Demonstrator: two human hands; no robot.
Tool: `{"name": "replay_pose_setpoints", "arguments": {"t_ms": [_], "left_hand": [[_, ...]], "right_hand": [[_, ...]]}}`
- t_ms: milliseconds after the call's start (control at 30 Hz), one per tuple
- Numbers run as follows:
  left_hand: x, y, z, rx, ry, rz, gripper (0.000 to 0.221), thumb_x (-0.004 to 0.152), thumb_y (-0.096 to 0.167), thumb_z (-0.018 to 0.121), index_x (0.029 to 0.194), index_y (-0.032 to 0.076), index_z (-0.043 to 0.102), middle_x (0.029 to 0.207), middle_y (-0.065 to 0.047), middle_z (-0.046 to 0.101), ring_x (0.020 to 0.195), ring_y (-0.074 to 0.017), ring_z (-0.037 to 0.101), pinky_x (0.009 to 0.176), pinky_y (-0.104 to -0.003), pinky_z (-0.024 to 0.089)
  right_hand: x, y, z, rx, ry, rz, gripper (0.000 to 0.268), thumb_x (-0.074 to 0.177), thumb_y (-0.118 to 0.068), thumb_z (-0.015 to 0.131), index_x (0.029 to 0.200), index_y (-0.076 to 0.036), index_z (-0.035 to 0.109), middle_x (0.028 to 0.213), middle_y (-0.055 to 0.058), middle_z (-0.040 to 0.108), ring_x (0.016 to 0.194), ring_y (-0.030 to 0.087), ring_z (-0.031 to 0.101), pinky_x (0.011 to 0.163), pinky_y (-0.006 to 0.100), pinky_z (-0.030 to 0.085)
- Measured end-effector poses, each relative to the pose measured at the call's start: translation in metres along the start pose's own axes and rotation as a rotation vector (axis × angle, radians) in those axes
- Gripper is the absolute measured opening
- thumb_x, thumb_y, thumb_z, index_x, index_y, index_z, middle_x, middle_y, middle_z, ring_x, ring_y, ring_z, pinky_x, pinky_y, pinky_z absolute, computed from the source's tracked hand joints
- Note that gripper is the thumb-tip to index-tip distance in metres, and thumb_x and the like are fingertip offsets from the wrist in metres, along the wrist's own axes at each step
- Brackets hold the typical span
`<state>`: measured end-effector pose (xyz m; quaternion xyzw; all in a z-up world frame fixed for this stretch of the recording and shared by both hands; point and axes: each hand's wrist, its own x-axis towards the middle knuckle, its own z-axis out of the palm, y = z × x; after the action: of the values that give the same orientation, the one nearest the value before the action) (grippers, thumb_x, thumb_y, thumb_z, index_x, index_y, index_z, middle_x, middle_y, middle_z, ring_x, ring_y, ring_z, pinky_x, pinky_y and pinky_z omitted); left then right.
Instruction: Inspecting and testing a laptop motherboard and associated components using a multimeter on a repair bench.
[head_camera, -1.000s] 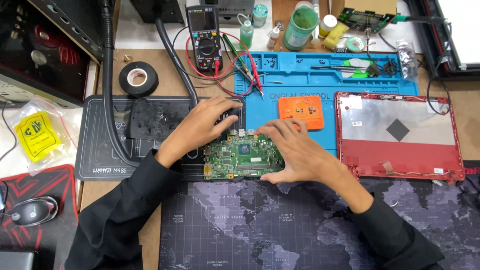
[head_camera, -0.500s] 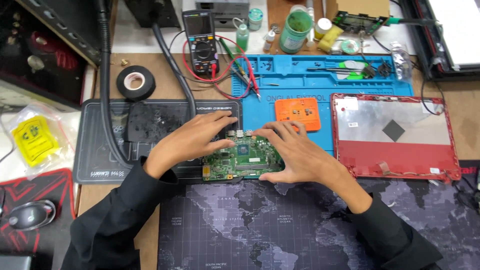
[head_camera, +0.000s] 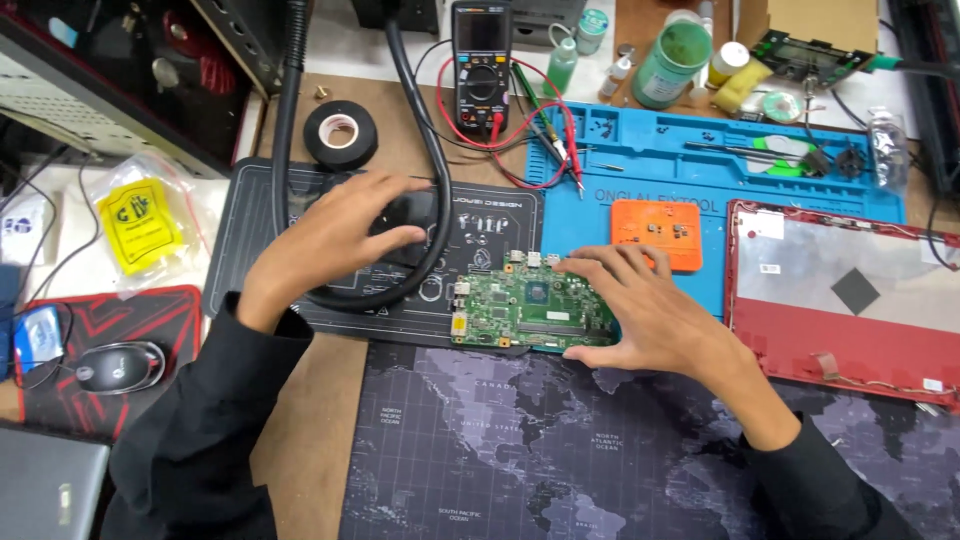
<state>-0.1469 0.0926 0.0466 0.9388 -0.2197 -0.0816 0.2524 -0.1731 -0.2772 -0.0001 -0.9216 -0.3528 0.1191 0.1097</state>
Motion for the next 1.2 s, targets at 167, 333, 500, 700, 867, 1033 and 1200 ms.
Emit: {"name": "replay_pose_setpoints", "arguments": {"t_ms": [167, 333, 500, 700, 867, 1033, 1200], "left_hand": [[-0.011, -0.038, 0.017, 0.199, -0.092, -0.107, 0.074, 0.083, 0.041, 0.079, 0.147, 0.017, 0.051, 0.15, -0.016, 0.048, 0.145, -0.0422, 0.039, 0.114, -0.059, 0.031], [0.003, -0.061, 0.022, 0.169, -0.178, -0.099, 0.106, 0.065, 0.048, 0.091, 0.153, 0.013, 0.043, 0.158, -0.018, 0.041, 0.151, -0.0439, 0.029, 0.121, -0.063, 0.019], [0.003, -0.06, 0.017, 0.158, -0.092, 0.001, 0.099, 0.069, 0.048, 0.091, 0.148, 0.009, 0.047, 0.14, -0.013, 0.055, 0.139, -0.0353, 0.046, 0.116, -0.058, 0.029], [-0.018, -0.035, 0.095, 0.287, 0.189, 0.065, 0.055, 0.097, 0.043, 0.062, 0.144, 0.017, 0.05, 0.107, -0.008, 0.056, 0.099, -0.0327, 0.063, 0.082, -0.046, 0.052], [-0.036, 0.001, 0.099, 0.394, 0.232, 0.016, 0.048, 0.099, 0.033, 0.058, 0.142, 0.017, 0.047, 0.094, -0.003, 0.054, 0.08, -0.0253, 0.065, 0.069, -0.037, 0.055], [-0.051, 0.027, 0.063, 0.179, 0.312, -0.041, 0.039, 0.101, 0.026, 0.052, 0.14, 0.021, 0.049, 0.095, -0.004, 0.052, 0.06, -0.0311, 0.069, 0.056, -0.044, 0.059], [-0.065, 0.037, 0.037, 0.103, 0.423, -0.03, 0.029, 0.103, 0.02, 0.053, 0.131, 0.017, 0.057, 0.097, -0.004, 0.053, 0.061, -0.0334, 0.072, 0.056, -0.045, 0.06]], "right_hand": [[0.005, -0.001, -0.005, -0.01, -0.027, 0.012, 0.096, 0.069, -0.071, 0.082, 0.146, -0.028, 0.044, 0.141, 0.003, 0.048, 0.13, 0.025, 0.047, 0.111, 0.051, 0.03], [0.008, -0.012, -0.021, 0.0, -0.046, 0.02, 0.097, 0.068, -0.067, 0.083, 0.148, -0.029, 0.043, 0.141, 0.004, 0.049, 0.128, 0.027, 0.05, 0.109, 0.052, 0.032], [0.008, -0.01, -0.018, -0.036, -0.043, 0.027, 0.099, 0.069, -0.07, 0.08, 0.151, -0.032, 0.042, 0.139, 0.002, 0.051, 0.129, 0.024, 0.049, 0.109, 0.048, 0.032], [0.008, -0.011, -0.021, -0.051, -0.046, 0.026, 0.097, 0.07, -0.073, 0.078, 0.151, -0.034, 0.042, 0.14, 0.0, 0.051, 0.129, 0.024, 0.049, 0.109, 0.049, 0.032], [0.02, -0.027, -0.032, -0.008, 0.066, -0.031, 0.085, 0.076, -0.072, 0.076, 0.144, -0.028, 0.052, 0.143, 0.003, 0.053, 0.128, 0.027, 0.054, 0.112, 0.055, 0.031], [0.058, -0.043, -0.021, -0.003, 0.137, -0.106, 0.049, 0.095, -0.054, 0.064, 0.134, -0.024, 0.06, 0.137, -0.001, 0.058, 0.123, 0.021, 0.059, 0.113, 0.052, 0.033], [0.117, -0.07, -0.003, 0.112, 0.128, -0.14, 0.07, 0.088, -0.053, 0.074, 0.142, -0.016, 0.052, 0.136, 0.008, 0.055, 0.126, 0.031, 0.06, 0.115, 0.058, 0.033]]}}
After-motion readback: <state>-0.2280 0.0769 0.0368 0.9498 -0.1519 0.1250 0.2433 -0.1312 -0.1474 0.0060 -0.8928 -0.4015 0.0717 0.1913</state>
